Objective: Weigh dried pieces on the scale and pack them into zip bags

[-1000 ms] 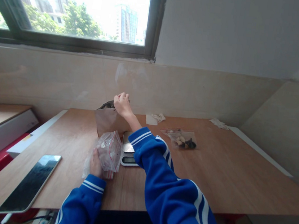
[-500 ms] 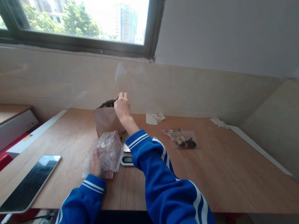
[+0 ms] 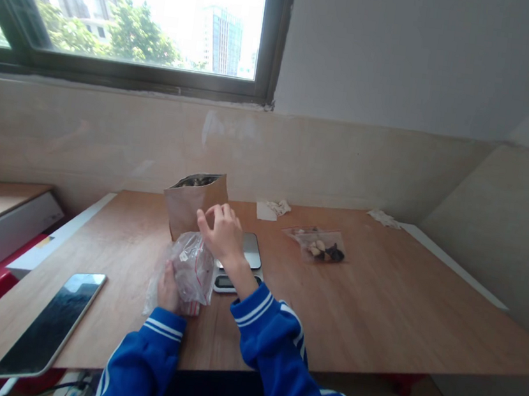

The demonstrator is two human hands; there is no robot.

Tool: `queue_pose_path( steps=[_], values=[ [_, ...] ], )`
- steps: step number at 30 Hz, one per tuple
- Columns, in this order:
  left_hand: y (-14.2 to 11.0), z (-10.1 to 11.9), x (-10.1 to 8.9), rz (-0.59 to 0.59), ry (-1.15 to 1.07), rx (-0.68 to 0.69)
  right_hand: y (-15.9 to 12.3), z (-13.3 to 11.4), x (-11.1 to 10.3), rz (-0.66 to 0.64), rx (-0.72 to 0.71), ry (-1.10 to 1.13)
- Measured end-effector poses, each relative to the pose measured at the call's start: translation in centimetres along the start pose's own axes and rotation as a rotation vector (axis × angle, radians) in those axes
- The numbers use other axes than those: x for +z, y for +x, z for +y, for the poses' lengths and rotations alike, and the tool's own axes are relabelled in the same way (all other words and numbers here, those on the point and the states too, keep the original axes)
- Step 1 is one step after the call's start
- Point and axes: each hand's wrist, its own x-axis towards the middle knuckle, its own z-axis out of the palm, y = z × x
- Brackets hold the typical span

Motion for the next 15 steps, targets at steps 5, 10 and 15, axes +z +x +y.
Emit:
queue_pose_path(
  steps=[5,10,15],
  values=[
    [-0.1,0.1,-0.1,-0.031,-0.04,0.186,-3.6,3.4,0.9,-0.175,0.215,0.358],
    [-0.5,0.5,-0.2,-0.138,-0.019,0.199,-3.9,4.6,-0.3,-0.023,0.313,0.604],
    [-0.8,1.2,-0.1,-0.118,-0.099,0.174,-7.8,4.8,0.2,-0.109,0.455,0.72]
  ],
)
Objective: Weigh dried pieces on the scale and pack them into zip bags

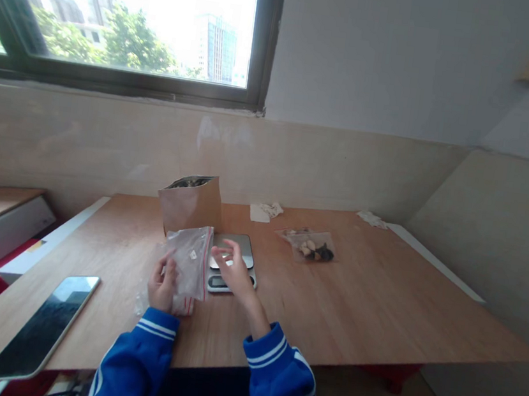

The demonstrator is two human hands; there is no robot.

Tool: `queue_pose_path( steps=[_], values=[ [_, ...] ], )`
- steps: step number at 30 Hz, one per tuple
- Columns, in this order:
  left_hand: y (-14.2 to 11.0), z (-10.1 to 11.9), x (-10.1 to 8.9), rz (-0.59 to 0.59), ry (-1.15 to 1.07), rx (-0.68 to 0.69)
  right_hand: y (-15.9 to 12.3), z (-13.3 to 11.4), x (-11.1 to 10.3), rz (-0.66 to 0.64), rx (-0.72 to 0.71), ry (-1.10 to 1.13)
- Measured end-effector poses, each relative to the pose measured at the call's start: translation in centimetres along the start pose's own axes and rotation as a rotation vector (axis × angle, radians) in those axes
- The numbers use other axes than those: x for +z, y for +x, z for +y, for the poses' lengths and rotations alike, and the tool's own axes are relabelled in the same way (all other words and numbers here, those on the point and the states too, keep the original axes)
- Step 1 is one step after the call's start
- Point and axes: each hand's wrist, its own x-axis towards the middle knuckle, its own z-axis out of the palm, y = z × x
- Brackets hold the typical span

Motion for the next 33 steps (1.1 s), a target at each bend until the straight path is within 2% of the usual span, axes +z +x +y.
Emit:
queue_pose_path(
  steps=[4,6,11,15,18,21,22,24,26,28,31,33],
  values=[
    [0.2,0.4,0.1,-0.013,-0.028,0.017,-3.1,2.5,0.2,-0.288,0.139,0.074],
    [0.3,0.5,0.2,-0.012,-0.012,0.02,-4.0,3.1,-0.1,-0.348,0.166,0.091],
    [0.1,0.9,1.0,-0.155,0.004,-0.059,-5.1,3.0,-2.1,-0.307,0.157,0.095],
    [0.1,1.6,1.6,-0.214,0.034,-0.063,-5.2,3.4,-4.2,-0.269,0.096,-0.037],
    [0.3,2.8,1.4,-0.237,0.086,0.024,-3.9,4.7,-7.2,-0.124,-0.009,-0.213],
    [0.4,4.3,1.3,-0.333,0.048,0.04,-1.3,6.8,-11.0,0.284,-0.173,-0.623],
    [0.3,4.8,1.3,-0.363,0.021,0.031,-0.3,7.6,-12.2,0.41,-0.17,-0.761],
    [0.0,5.8,1.6,-0.389,-0.018,0.029,1.4,8.9,-14.3,0.562,-0.113,-0.994],
    [-0.3,6.8,1.8,-0.374,-0.03,0.057,2.5,10.1,-15.7,0.617,-0.032,-1.15],
    [-0.4,7.7,1.5,-0.307,-0.028,0.086,3.0,10.9,-16.4,0.631,0.037,-1.227],
    [-0.2,8.2,-0.2,-0.126,0.007,0.111,3.2,11.7,-17.0,0.659,0.061,-1.261],
    [0.4,7.6,-1.9,-0.037,0.068,0.11,3.2,12.0,-17.2,0.697,0.039,-1.263]
  ],
)
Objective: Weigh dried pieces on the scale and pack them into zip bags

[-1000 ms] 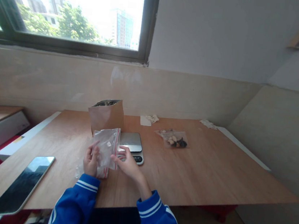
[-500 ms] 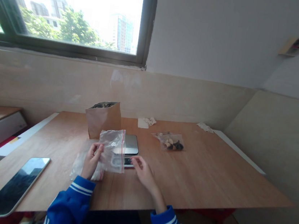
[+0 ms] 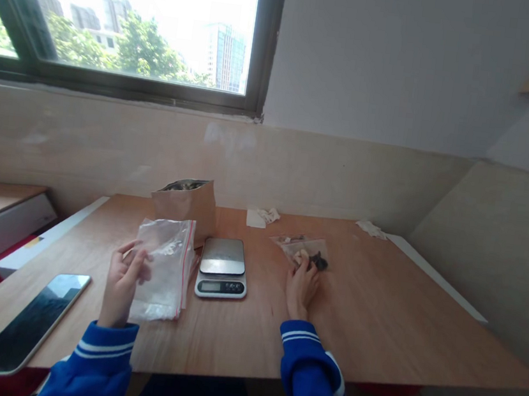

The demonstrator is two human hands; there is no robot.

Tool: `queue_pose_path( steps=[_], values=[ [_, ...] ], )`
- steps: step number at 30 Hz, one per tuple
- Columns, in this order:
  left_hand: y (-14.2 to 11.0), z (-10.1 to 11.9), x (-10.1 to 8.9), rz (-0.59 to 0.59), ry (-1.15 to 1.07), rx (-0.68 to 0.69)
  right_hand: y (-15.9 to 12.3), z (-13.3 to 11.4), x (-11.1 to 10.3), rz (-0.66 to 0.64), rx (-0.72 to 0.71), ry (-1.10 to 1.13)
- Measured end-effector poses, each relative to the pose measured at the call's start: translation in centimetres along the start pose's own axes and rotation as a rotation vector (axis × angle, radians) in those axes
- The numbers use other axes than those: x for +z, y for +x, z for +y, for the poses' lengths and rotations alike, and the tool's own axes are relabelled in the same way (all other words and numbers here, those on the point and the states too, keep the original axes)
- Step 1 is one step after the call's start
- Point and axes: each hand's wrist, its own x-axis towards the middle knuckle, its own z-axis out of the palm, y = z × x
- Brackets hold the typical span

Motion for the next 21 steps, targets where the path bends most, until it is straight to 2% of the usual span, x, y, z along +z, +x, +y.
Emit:
queue_pose_path(
  steps=[2,4,7,10,15,19,21],
  values=[
    [0.5,-1.4,-1.4,0.019,0.12,-0.016,0.1,0.2,0.1,0.034,-0.001,0.006],
    [0.8,-3.1,-2.2,0.04,0.33,-0.006,0.1,0.3,0.0,0.038,-0.014,0.008],
    [0.9,-4.7,-1.6,0.25,0.844,0.07,0.0,0.3,-0.2,0.018,-0.021,0.006],
    [0.3,-4.4,-0.4,0.297,1.145,0.149,-0.2,0.4,-0.5,0.01,-0.028,-0.004],
    [-0.8,-3.4,0.7,0.126,1.245,0.279,-0.3,0.4,-0.8,0.009,-0.043,-0.032],
    [-0.7,-5.4,0.9,-0.199,1.312,0.184,-0.3,0.4,-0.9,0.007,-0.027,-0.026],
    [-0.4,-6.3,0.9,-0.312,1.323,0.137,-0.3,0.4,-0.9,0.012,-0.03,-0.009]
  ],
)
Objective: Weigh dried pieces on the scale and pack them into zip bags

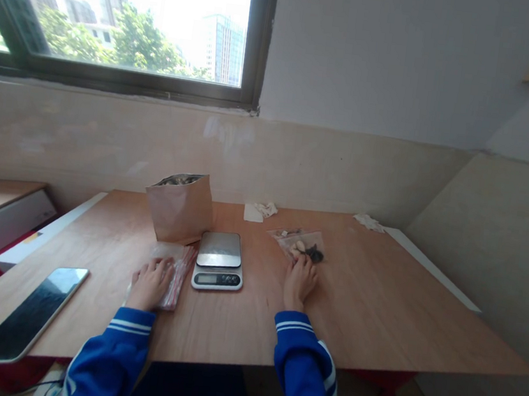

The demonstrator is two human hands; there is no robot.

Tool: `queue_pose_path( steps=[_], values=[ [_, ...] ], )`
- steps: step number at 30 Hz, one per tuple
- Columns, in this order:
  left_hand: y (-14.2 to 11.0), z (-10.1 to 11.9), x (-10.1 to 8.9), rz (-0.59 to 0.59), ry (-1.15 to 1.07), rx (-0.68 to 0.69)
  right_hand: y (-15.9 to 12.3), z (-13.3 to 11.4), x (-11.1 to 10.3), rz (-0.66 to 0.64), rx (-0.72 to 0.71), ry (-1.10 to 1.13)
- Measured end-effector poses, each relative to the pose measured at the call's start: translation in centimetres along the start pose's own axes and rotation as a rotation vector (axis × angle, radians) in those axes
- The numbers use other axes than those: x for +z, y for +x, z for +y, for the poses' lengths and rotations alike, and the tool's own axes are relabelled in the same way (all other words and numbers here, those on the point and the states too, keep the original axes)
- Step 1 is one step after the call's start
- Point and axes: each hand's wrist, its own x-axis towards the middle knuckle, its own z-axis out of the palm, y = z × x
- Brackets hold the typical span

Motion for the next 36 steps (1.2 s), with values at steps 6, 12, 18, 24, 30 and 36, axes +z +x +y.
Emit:
queue_pose_path(
  steps=[6,12,18,24,30,36],
  values=[
    [-0.7,0.5,-2.6,0.094,-0.147,0.006,-0.1,0.1,0.3,0.02,-0.033,-0.005],
    [-3.9,3.4,-4.3,0.134,-0.655,0.064,-0.2,-0.1,0.1,0.02,-0.046,0.054],
    [-6.2,6.7,-2.8,-0.083,-0.987,0.126,-0.3,-1.2,-2.6,0.136,-0.046,0.36],
    [-6.7,8.1,-2.9,-0.215,-1.082,0.129,-4.6,-3.8,-11.1,0.384,0.162,0.796],
    [-7.3,8.9,-3.1,-0.376,-1.22,0.204,-7.5,-7.9,-18.1,0.188,0.231,1.233],
    [-7.6,9.4,-4.0,-0.567,-1.433,0.163,-8.2,-9.0,-17.4,0.024,0.228,1.25]
  ],
)
